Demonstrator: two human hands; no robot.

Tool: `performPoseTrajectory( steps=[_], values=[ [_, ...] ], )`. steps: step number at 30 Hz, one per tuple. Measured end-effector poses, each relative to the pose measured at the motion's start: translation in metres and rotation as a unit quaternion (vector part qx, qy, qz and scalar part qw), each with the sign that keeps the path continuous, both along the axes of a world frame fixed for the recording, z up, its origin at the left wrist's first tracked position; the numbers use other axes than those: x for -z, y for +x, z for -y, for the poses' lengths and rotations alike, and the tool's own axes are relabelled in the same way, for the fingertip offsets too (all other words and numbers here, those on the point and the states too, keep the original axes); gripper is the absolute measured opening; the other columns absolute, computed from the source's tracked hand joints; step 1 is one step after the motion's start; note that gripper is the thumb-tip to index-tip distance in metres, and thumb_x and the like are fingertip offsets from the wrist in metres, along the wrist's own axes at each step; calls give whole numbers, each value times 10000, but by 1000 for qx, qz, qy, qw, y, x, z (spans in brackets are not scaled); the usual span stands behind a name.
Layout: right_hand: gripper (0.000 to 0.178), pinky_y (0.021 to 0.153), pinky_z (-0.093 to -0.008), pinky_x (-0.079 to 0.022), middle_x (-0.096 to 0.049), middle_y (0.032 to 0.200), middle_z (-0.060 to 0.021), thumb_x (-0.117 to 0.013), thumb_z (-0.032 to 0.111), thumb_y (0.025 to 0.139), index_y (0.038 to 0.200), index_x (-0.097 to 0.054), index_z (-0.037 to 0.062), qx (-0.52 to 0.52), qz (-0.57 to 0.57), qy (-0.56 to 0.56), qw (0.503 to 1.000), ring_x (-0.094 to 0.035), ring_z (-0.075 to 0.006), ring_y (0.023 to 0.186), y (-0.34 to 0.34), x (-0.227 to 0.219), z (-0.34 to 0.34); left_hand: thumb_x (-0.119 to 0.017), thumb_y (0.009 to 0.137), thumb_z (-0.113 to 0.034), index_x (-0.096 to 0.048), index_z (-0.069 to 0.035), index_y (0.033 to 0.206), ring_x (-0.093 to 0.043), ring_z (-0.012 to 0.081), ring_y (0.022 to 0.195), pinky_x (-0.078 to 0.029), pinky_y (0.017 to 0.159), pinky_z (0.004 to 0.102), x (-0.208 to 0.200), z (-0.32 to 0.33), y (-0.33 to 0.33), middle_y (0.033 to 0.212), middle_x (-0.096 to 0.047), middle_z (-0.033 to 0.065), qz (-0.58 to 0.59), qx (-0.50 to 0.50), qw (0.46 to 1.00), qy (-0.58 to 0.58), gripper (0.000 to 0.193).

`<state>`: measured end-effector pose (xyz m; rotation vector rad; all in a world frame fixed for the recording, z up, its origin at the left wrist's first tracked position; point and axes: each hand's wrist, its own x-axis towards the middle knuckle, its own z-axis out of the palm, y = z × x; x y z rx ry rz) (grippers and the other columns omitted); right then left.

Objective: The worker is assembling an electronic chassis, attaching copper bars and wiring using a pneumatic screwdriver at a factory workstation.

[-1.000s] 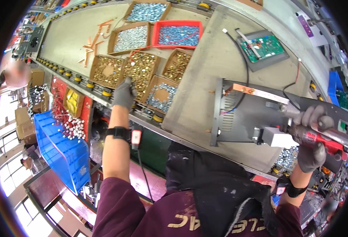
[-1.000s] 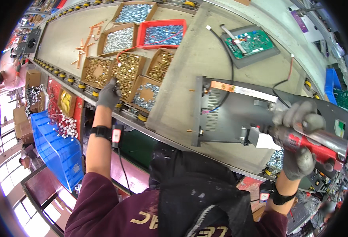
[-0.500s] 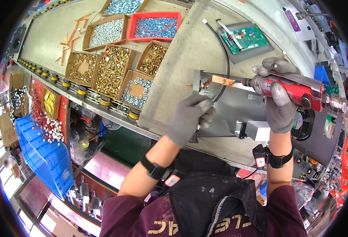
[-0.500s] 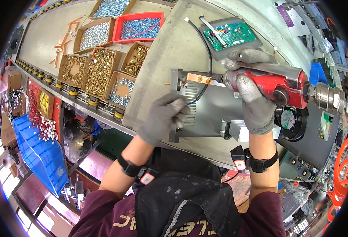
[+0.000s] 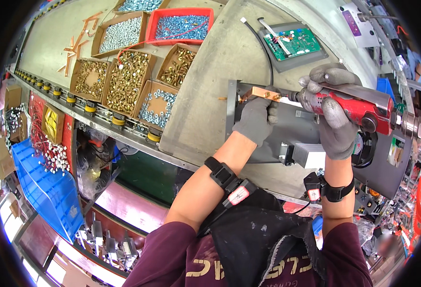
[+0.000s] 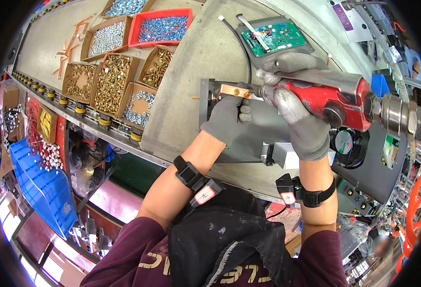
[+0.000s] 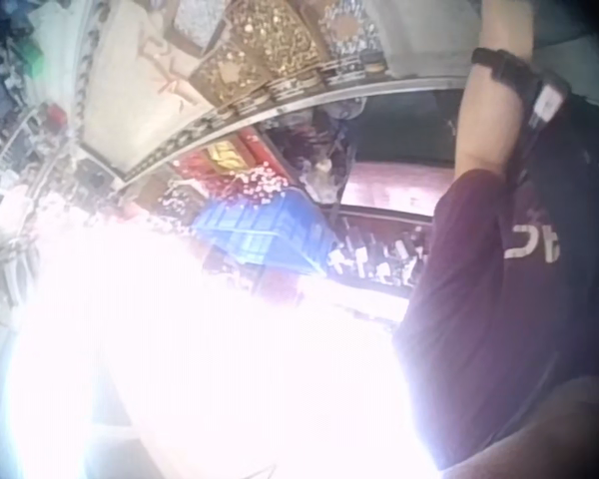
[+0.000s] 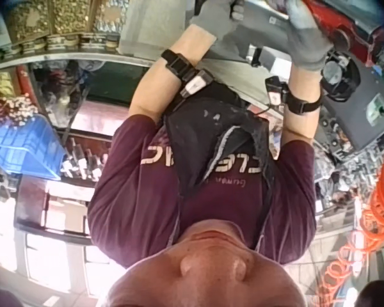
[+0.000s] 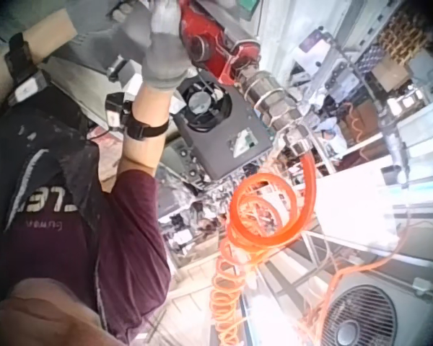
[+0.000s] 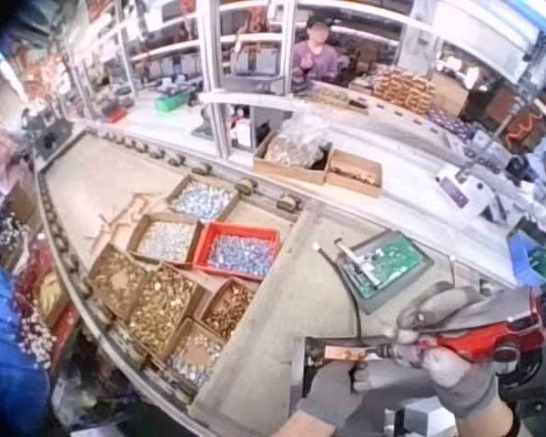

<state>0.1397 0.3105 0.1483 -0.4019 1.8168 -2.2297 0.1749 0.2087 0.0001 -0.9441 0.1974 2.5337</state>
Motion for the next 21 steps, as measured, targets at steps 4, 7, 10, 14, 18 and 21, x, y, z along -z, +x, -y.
performPoseTrajectory(
  steps=[4, 7, 10, 14, 18, 21],
  values=[
    [405, 711, -359, -498, -532, 970, -152, -660, 207, 770, 1089, -502, 13, 38, -18, 62, 997, -566, -276, 936, 1, -1, 4, -416, 933, -125, -505, -33, 918, -428, 111, 579, -361, 487, 234, -2, 0, 5, 740, -481, 36, -5, -41, 994, 105, 129],
    [407, 711, -363, -498, -531, 963, -153, -670, 221, 766, 1077, -508, 13, 25, -27, 58, 998, -567, -271, 920, 0, 2, 3, -405, 943, -155, -512, -24, 987, -452, 141, 672, -404, 585, 266, -2, 6, 15, 825, -497, 63, -96, -77, 976, 181, 175],
    [416, 703, -352, -502, -536, 947, -153, -689, 239, 751, 1053, -515, 14, -7, -68, 38, 997, -573, -259, 897, -3, -2, 9, -382, 938, -175, -491, -20, 983, -472, 161, 716, -417, 640, 292, -20, 13, 22, 865, -509, 92, -100, -97, 971, 192, 195],
    [380, 701, -336, -503, -546, 918, -148, -676, 200, 748, 1034, -510, 13, 3, -45, 72, 996, -580, -241, 854, -3, -9, 12, -418, 932, -162, -479, 26, 1105, -446, 169, 773, -409, 692, 299, -20, 19, 25, 928, -486, 92, -155, -107, 961, 202, 262],
    [368, 665, -312, -496, -543, 942, -141, -660, 164, 751, 1045, -500, 9, -30, -85, 91, 992, -573, -207, 833, -12, -3, 16, -400, 920, -118, -479, 33, 1096, -445, 170, 771, -409, 695, 297, -17, 19, 25, 927, -482, 94, -156, -110, 968, 160, 245],
    [348, 670, -307, -492, -528, 930, -129, -657, 155, 756, 1033, -500, 14, 12, -58, 158, 986, -559, -188, 802, -9, -4, 20, -378, 907, -85, -479, 32, 1088, -449, 172, 771, -413, 699, 298, -19, 21, 24, 928, -490, 100, -149, -99, 974, 142, 239]
  ],
)
